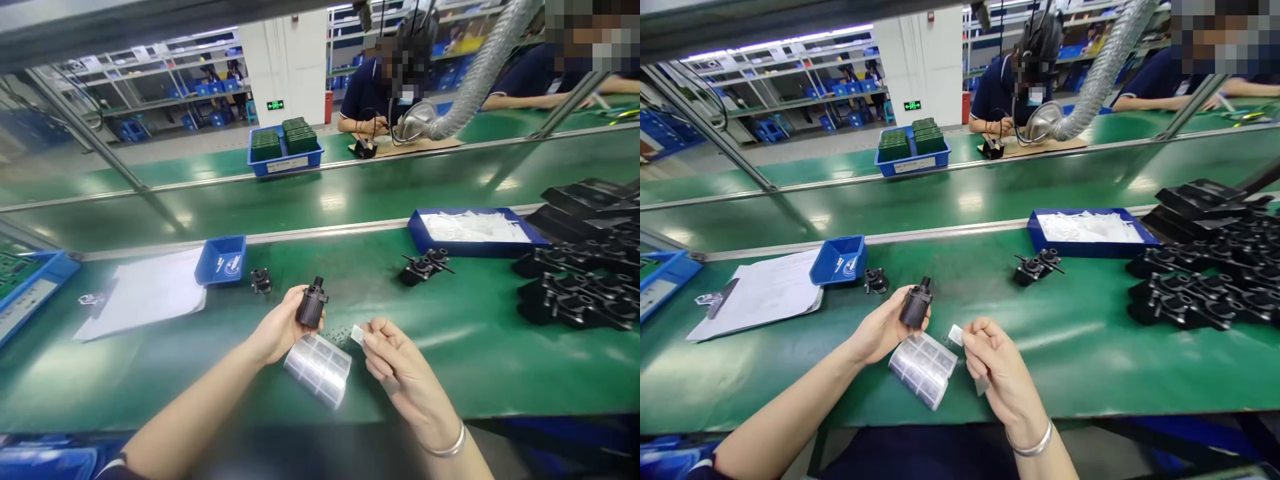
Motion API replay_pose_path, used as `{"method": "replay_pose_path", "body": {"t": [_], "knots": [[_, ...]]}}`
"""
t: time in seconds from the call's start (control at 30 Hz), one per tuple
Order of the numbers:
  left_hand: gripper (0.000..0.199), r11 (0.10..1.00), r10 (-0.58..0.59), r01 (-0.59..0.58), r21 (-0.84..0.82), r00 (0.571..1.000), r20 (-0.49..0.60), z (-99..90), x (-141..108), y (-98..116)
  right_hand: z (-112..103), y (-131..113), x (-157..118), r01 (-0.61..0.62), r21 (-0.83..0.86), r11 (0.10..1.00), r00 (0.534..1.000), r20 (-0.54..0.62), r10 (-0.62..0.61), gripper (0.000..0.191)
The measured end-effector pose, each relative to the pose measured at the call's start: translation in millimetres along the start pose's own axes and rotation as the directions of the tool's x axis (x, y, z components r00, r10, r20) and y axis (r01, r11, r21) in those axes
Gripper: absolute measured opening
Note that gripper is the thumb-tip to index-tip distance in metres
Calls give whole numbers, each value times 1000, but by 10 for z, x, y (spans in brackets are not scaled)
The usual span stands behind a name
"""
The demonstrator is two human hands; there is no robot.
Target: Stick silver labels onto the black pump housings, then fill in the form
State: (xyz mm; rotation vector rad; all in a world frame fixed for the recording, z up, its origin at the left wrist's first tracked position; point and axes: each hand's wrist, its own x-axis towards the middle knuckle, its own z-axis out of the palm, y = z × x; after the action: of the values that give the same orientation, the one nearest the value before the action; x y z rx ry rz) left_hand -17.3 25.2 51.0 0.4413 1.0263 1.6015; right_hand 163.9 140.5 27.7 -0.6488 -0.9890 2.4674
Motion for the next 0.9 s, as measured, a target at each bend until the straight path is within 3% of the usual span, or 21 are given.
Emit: {"method": "replay_pose_path", "body": {"t": [0.17,0.3,0.9], "knots": [[33,999,39,-39,32,999,-1,-30,-111,-79,407,12,68,-25,-126,992,994,100,38,27],[36,998,49,-49,30,999,15,-61,-153,-106,569,58,141,-26,-158,987,992,117,45,29],[38,999,46,-46,24,999,1,-111,-209,-115,678,103,249,-82,-170,982,992,84,97,41]]}}
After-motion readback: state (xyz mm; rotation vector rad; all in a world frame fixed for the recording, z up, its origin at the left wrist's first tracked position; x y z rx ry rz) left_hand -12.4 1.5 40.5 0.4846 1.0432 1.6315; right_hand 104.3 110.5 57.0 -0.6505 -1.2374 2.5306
